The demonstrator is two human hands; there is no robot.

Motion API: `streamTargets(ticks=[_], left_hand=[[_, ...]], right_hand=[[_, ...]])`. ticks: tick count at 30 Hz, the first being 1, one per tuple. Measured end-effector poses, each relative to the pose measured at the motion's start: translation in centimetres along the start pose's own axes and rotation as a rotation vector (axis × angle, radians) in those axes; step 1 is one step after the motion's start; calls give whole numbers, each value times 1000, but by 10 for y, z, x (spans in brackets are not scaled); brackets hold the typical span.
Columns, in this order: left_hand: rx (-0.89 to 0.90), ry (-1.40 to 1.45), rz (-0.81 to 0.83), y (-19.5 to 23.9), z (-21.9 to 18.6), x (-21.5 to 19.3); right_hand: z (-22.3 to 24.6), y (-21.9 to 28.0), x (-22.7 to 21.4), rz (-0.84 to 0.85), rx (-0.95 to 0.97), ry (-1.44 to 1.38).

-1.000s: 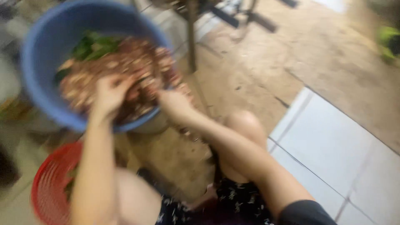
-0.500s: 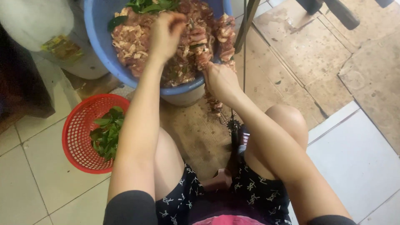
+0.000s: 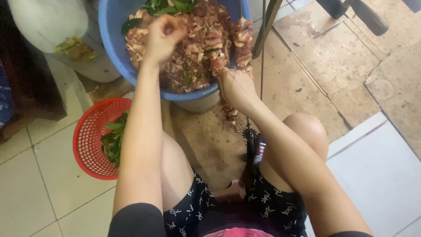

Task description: The person threads pieces of meat and leaves from a blue basin and a red basket onto metal skewers. They press the ingredients together along the length of the skewers and then hold them up.

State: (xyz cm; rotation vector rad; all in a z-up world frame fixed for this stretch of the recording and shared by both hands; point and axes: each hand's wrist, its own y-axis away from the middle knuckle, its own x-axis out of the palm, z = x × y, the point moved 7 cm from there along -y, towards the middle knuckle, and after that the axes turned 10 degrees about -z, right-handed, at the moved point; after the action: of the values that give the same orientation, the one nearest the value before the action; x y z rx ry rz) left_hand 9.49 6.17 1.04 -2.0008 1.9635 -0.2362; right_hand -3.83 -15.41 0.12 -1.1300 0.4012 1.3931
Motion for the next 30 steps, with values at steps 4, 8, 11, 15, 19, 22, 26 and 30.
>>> streamTargets(ticks=[4, 8, 11, 15, 19, 22, 26, 30], left_hand=[[-117, 549, 20, 12, -35, 10], [-108, 480, 17, 15, -50, 38], [1, 448, 70, 16, -50, 52], [133, 383, 60, 19, -48, 58], [168, 136, -79, 17, -44, 51], [276, -86, -77, 18, -50, 45], [367, -45, -6, 26, -69, 53], [427, 71, 53, 31, -88, 63]], right_hand=[[-3, 2, 4, -10, -11, 26], [-3, 1, 6, -12, -9, 28], [-2, 2, 6, -15, 8, 17], [-1, 2, 5, -22, -1, 10], [-2, 1, 6, 6, 6, 25], [-2, 1, 7, 9, 8, 37], [-2, 2, 6, -5, 19, 8], [-6, 2, 10, 9, 35, 39]])
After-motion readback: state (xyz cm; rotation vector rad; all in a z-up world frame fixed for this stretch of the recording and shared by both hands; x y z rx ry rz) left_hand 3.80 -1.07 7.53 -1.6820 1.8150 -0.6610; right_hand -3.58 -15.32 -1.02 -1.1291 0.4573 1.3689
